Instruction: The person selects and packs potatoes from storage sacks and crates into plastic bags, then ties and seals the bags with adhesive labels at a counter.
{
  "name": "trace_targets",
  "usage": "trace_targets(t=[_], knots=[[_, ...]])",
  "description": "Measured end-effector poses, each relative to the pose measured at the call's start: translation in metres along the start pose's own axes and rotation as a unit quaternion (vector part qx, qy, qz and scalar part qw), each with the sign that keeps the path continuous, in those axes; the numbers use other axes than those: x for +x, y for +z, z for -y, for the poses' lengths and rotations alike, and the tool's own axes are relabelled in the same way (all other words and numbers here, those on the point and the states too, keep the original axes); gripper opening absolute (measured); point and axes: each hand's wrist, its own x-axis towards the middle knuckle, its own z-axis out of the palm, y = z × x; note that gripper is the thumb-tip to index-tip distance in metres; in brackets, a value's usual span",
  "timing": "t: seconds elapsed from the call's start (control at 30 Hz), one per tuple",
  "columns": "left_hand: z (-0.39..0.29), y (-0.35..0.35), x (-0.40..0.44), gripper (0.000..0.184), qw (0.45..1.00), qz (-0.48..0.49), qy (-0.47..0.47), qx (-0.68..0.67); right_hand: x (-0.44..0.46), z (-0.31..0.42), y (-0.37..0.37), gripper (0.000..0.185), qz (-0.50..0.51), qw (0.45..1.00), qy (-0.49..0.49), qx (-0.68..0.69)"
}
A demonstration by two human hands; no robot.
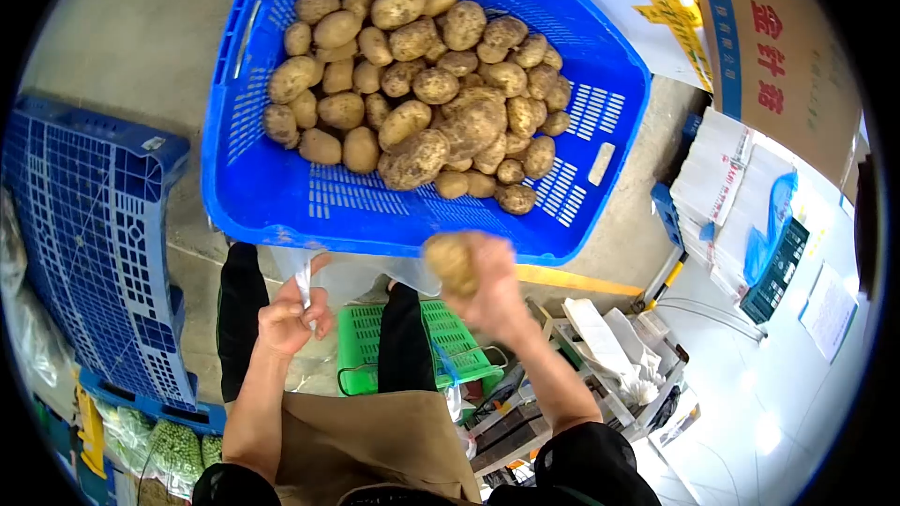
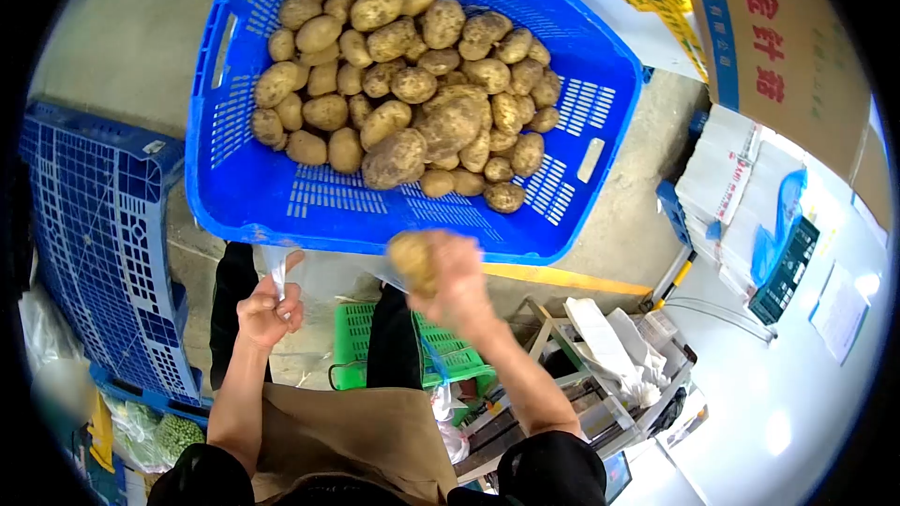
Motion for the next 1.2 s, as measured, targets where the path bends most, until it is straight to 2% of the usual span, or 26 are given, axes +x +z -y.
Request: trace_targets(t=[0.07, 0.1, 0.2, 0.27, 0.3, 0.33, 0.4, 0.5, 0.6, 0.63, 0.73, 0.87, 0.97, 1.07, 1.13, 1.2], knots=[[-0.002, -0.003, -0.001, 0.092, 1.000, -0.008, -0.004, 0.007, -0.001, 0.031, -0.008, 0.079, 0.072, 0.994, 0.009, 0.084], [-0.001, -0.003, -0.001, 0.089, 1.000, -0.003, 0.006, 0.005, 0.001, 0.019, -0.004, 0.077, 0.037, 0.991, -0.005, 0.130], [0.000, -0.001, -0.002, 0.090, 1.000, -0.015, 0.003, 0.016, 0.038, -0.075, 0.022, 0.070, -0.157, 0.968, 0.159, 0.112], [0.002, -0.003, -0.001, 0.091, 0.999, -0.021, 0.001, 0.038, 0.070, -0.162, 0.057, 0.069, -0.236, 0.961, 0.131, -0.061], [0.002, -0.005, -0.002, 0.091, 0.998, -0.025, 0.000, 0.051, 0.087, -0.186, 0.070, 0.069, -0.221, 0.958, 0.151, -0.100], [0.002, -0.006, -0.002, 0.090, 0.999, -0.021, 0.006, 0.048, 0.100, -0.208, 0.080, 0.073, -0.145, 0.962, 0.219, -0.074], [-0.001, -0.009, -0.003, 0.087, 0.999, -0.013, 0.015, 0.046, 0.126, -0.215, 0.086, 0.071, -0.132, 0.943, 0.303, 0.034], [0.000, -0.008, -0.004, 0.087, 0.999, -0.026, 0.016, 0.042, 0.128, -0.202, 0.083, 0.068, -0.135, 0.929, 0.343, 0.021], [0.003, -0.005, -0.002, 0.089, 0.998, -0.045, 0.020, 0.024, 0.104, -0.242, 0.108, 0.076, -0.064, 0.939, 0.338, 0.015], [0.003, -0.005, -0.002, 0.088, 0.999, -0.039, 0.021, 0.032, 0.093, -0.232, 0.099, 0.077, -0.033, 0.951, 0.308, -0.005], [-0.001, -0.006, -0.004, 0.088, 0.998, -0.031, 0.014, 0.056, 0.057, -0.241, 0.080, 0.082, -0.038, 0.951, 0.227, -0.207], [0.001, -0.008, -0.002, 0.088, 0.998, -0.026, 0.009, 0.059, 0.036, -0.248, 0.076, 0.086, 0.104, 0.890, 0.360, -0.257], [0.003, -0.007, -0.005, 0.087, 0.997, -0.037, 0.014, 0.067, 0.047, -0.245, 0.087, 0.081, 0.093, 0.877, 0.413, -0.228], [0.003, -0.007, -0.003, 0.089, 0.997, -0.041, 0.024, 0.058, 0.045, -0.250, 0.077, 0.070, 0.066, 0.910, 0.382, -0.144], [0.005, -0.006, -0.004, 0.090, 0.998, -0.040, 0.025, 0.048, 0.039, -0.239, 0.059, 0.072, 0.018, 0.929, 0.362, 0.073], [0.004, -0.005, -0.003, 0.089, 0.998, -0.036, 0.027, 0.050, 0.024, -0.183, 0.029, 0.074, -0.070, 0.901, 0.332, 0.272]])
